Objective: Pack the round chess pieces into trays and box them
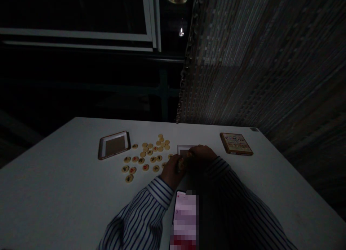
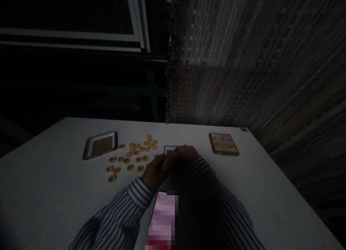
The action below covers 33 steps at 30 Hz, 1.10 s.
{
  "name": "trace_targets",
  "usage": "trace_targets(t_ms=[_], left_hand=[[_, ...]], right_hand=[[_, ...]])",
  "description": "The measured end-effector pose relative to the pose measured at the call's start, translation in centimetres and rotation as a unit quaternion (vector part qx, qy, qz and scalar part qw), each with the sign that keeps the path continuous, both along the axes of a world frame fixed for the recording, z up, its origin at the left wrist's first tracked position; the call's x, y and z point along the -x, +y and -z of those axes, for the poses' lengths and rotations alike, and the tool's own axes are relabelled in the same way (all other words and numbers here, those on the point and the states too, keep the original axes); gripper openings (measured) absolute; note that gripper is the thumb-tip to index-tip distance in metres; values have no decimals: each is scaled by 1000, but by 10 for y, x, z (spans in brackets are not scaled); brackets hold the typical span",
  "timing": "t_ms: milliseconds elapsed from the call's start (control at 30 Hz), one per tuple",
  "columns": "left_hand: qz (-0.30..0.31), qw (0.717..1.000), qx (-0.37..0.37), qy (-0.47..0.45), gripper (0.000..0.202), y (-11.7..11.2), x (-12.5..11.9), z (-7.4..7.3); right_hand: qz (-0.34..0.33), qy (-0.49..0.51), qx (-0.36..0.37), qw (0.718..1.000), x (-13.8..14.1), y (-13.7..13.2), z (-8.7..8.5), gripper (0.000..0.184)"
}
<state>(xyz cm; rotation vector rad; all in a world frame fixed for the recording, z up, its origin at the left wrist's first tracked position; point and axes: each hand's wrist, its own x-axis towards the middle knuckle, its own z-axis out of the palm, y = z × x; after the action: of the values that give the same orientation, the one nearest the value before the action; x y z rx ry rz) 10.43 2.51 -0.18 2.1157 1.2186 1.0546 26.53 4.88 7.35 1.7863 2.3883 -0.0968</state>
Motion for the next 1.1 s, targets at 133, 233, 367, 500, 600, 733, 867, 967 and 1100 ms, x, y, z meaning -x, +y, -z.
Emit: trace_targets(t_ms=[133, 233, 367, 500, 600, 733, 867, 967, 1100], left_hand=[[3, 1000, -12, 1, 39, 2, 0, 4], [4, 1000, -18, 2, 41, 3, 1, 5], [1, 1000, -10, 3, 38, 2, 0, 3], [2, 1000, -5, -1, 35, 0, -1, -1], [9, 1000, -1, -2, 36, 0, 0, -2], [7, 1000, -3, 1, 36, 1, 0, 1], [4, 1000, -18, 0, 38, 2, 0, 5], [2, 1000, -19, 5, 35, 2, 0, 6], [7, 1000, -18, 9, 37, 1, 1, 4]], right_hand=[[-6, -3, -2, 1000, 1, 0, 2, 36], [-14, -3, 2, 1000, 1, 0, 3, 35], [-11, -11, 4, 1000, 3, 0, 4, 35], [-16, -7, -2, 1000, 3, 0, 7, 34], [-23, -6, -2, 1000, 2, 0, 8, 36], [-30, -13, 10, 999, 1, 1, 8, 35], [-35, -15, 12, 999, 1, 1, 6, 33], [-39, -17, 14, 999, 1, 0, 6, 34], [-36, -20, 8, 999, 3, -2, 5, 35]])
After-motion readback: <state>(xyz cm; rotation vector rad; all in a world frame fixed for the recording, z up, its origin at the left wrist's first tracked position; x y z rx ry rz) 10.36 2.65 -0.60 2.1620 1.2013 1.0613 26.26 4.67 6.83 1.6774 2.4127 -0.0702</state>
